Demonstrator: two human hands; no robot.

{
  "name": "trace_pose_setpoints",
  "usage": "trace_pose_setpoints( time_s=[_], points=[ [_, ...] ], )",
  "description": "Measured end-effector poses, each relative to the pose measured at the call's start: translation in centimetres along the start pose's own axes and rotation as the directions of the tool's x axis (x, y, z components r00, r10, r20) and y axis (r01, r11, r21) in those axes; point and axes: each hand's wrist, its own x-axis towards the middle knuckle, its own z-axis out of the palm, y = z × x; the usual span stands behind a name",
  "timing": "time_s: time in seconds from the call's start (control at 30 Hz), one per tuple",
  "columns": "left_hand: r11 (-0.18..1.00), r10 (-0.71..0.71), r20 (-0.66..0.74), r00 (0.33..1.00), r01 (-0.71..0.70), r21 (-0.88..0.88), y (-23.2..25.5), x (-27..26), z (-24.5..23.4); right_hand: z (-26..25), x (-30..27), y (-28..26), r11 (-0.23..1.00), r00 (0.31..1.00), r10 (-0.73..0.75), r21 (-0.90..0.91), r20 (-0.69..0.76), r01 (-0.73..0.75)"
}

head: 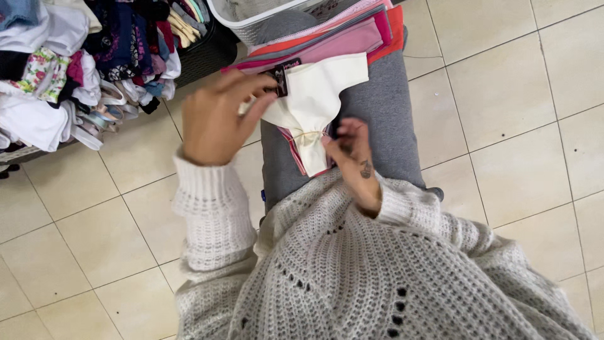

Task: The person sorts through a stack of underwear, picking up individual items, displaying them, and stacking them on their lap before securing a stack with a rubber band and wiping out a plastic bin.

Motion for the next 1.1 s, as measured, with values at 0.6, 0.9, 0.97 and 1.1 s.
trace_pose_setpoints(
  time_s=[0.6,0.9,0.97,1.1],
  points=[
    [0.716,-0.554,-0.039,0.832,0.452,-0.532,-9.9,-2.3,-1.5,-8.8,13.6,-15.9,-0.09,0.47,-0.73,-0.751,0.496,0.654],
    [0.94,-0.281,-0.462,0.841,0.338,0.042,-4.4,-1.8,6.0,-3.7,11.2,-15.8,-0.279,0.329,-0.824,-0.836,0.461,0.472],
    [0.993,0.109,-0.39,0.914,-0.087,0.074,1.3,-2.1,7.6,-3.0,10.3,-14.1,-0.376,0.151,-0.776,-0.642,0.612,0.668],
    [0.989,-0.025,-0.317,0.948,0.07,0.133,6.7,-5.0,10.8,-0.4,9.7,-11.1,-0.418,0.098,-0.579,-0.398,0.809,0.817]
  ],
)
